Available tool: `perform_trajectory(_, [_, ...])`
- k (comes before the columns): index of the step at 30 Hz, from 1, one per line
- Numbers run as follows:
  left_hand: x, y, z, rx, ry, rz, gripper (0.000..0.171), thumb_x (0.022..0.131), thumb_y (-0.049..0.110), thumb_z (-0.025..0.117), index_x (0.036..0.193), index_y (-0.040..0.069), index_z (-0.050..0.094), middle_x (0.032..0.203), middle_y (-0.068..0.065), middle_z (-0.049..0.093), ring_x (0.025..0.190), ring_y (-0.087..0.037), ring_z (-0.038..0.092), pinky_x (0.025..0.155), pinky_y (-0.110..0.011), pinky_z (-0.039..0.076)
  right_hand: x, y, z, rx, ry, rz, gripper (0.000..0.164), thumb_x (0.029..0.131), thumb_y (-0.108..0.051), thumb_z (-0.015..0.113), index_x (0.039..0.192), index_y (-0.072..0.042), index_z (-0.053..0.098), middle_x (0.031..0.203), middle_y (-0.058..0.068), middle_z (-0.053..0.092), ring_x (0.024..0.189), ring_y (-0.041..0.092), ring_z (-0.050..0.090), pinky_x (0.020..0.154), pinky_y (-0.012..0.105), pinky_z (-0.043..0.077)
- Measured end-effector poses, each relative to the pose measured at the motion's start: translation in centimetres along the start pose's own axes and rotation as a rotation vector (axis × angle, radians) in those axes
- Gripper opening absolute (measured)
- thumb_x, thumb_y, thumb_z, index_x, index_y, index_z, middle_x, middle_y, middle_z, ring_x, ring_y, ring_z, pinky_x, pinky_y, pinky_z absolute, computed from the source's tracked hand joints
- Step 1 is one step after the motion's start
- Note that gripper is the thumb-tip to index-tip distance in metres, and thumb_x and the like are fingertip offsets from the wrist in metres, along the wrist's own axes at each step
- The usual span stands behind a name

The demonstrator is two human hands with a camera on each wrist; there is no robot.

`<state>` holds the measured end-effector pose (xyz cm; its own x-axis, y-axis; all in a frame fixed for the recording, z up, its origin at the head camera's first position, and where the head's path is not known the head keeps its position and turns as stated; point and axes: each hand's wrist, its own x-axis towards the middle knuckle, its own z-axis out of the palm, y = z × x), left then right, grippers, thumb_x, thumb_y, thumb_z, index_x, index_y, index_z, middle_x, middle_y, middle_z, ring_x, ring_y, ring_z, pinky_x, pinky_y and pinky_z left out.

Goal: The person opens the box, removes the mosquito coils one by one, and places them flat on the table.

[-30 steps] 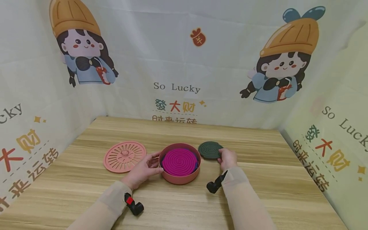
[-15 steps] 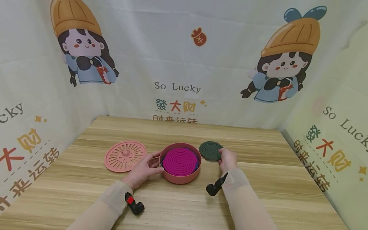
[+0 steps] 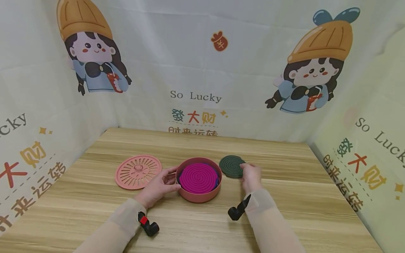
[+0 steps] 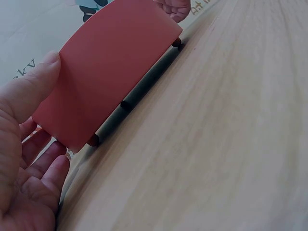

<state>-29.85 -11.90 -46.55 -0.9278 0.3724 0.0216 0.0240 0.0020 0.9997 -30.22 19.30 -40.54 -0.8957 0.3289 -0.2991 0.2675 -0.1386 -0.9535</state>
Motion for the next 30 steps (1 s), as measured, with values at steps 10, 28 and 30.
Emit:
perform_trajectory(10, [-0.2,0.1,0.1,0.007,-0.001,0.005,0.077,0.081,0.01,0.078,0.145,0.004,0.037,0.146,-0.02,0.04,0.135,-0.032,0.039,0.102,-0.033,0.043,-2.0,-0.8,2.7,-0.238,-0.19,-0.204,0.043,0.098,-0.014,0.053,0.134,0.009,0.047,0.131,0.02,0.047,0.117,0.035,0.044,0.1,0.047,0.041])
perform_trajectory(28, [-0.1,0.1,0.1,0.009,0.006,0.002,0.076,0.081,0.009,0.077,0.146,0.005,0.037,0.147,-0.02,0.04,0.135,-0.032,0.039,0.102,-0.033,0.044,-1.8,2.2,6.3,-0.359,-0.275,-0.266,0.035,0.093,-0.014,0.062,0.125,0.003,0.061,0.13,0.02,0.054,0.117,0.029,0.051,0.101,0.04,0.044])
perform_trajectory(30, [-0.1,0.1,0.1,0.011,0.006,0.004,0.076,0.081,0.009,0.077,0.145,0.005,0.038,0.146,-0.02,0.04,0.135,-0.032,0.039,0.102,-0.033,0.044,-1.9,2.4,6.3,-0.37,-0.277,-0.284,0.035,0.093,-0.012,0.062,0.124,0.003,0.061,0.133,0.02,0.052,0.123,0.032,0.046,0.106,0.043,0.04])
